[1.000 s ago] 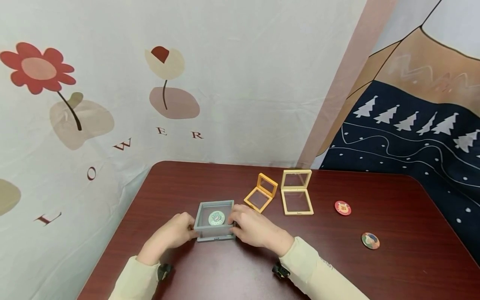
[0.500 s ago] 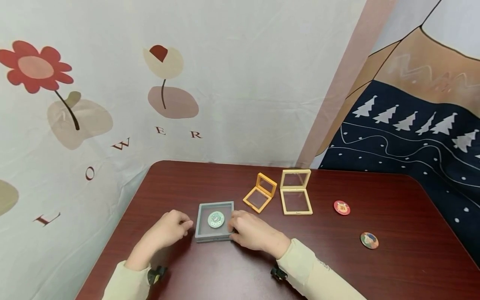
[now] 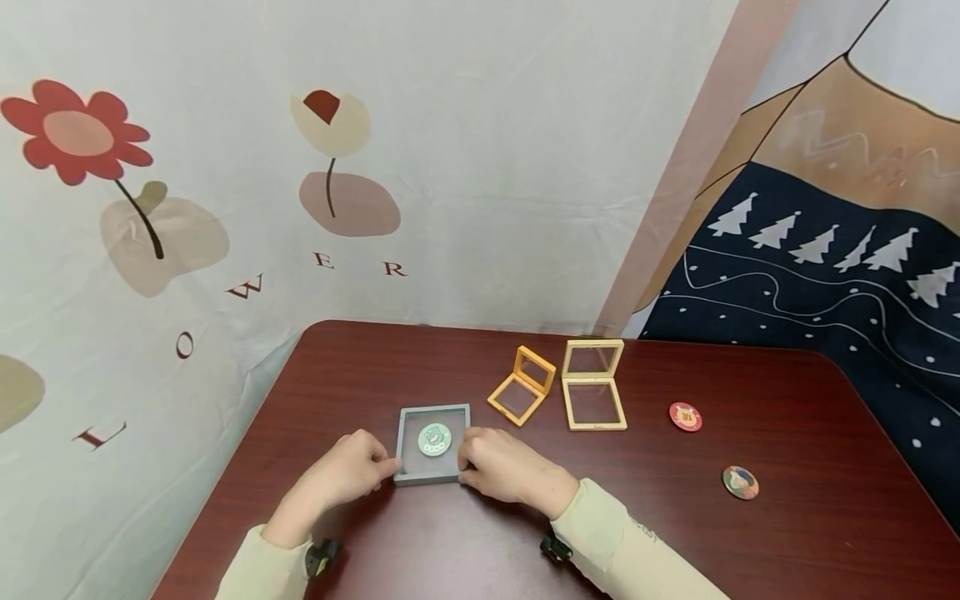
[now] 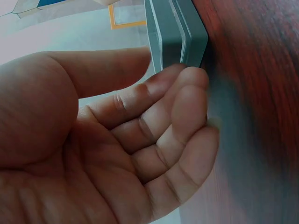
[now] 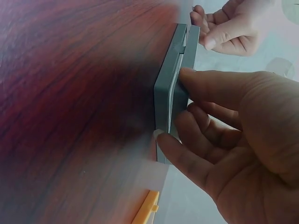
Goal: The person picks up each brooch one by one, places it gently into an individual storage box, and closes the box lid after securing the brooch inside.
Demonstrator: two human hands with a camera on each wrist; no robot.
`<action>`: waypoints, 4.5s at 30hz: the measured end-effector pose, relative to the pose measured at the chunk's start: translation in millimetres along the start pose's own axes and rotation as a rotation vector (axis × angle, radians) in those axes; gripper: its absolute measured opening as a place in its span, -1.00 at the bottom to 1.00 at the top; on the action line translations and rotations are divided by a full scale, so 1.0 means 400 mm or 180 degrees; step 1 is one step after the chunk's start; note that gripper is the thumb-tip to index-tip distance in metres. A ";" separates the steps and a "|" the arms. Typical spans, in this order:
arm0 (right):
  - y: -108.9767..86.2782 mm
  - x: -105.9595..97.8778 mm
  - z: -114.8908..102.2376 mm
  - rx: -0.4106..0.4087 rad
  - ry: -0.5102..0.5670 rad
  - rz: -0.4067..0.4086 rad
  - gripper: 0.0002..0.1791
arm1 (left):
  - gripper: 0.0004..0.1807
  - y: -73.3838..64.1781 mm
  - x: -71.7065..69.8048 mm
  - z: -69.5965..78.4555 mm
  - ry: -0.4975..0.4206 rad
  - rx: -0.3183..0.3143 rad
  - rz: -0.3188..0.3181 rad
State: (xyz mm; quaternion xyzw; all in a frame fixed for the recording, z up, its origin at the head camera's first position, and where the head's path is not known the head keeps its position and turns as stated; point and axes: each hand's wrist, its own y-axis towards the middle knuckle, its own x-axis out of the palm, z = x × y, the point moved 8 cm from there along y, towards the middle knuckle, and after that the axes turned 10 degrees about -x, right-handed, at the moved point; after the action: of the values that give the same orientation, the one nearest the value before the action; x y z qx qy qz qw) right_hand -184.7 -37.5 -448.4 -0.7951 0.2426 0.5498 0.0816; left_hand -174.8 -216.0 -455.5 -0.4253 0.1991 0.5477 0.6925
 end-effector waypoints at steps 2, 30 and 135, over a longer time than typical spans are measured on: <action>0.001 0.001 0.000 0.0007 0.0012 -0.0005 -0.86 | -0.49 0.001 0.002 -0.001 0.0036 -0.0004 0.0020; -0.011 -0.010 -0.017 -0.0106 -0.0200 0.0104 -0.81 | -0.58 0.004 0.019 -0.007 0.0029 -0.0224 0.0095; -0.868 -0.220 0.352 0.2548 -0.0419 0.0138 -0.35 | -0.58 0.251 0.094 0.353 0.1033 0.0505 0.0378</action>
State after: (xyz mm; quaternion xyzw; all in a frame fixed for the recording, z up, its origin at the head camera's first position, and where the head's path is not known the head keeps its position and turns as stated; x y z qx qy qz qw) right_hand -161.5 346.2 -469.5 -0.6583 0.4485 0.4633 0.3884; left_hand -282.7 -76.0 -441.8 -0.4396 0.3754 0.4945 0.6491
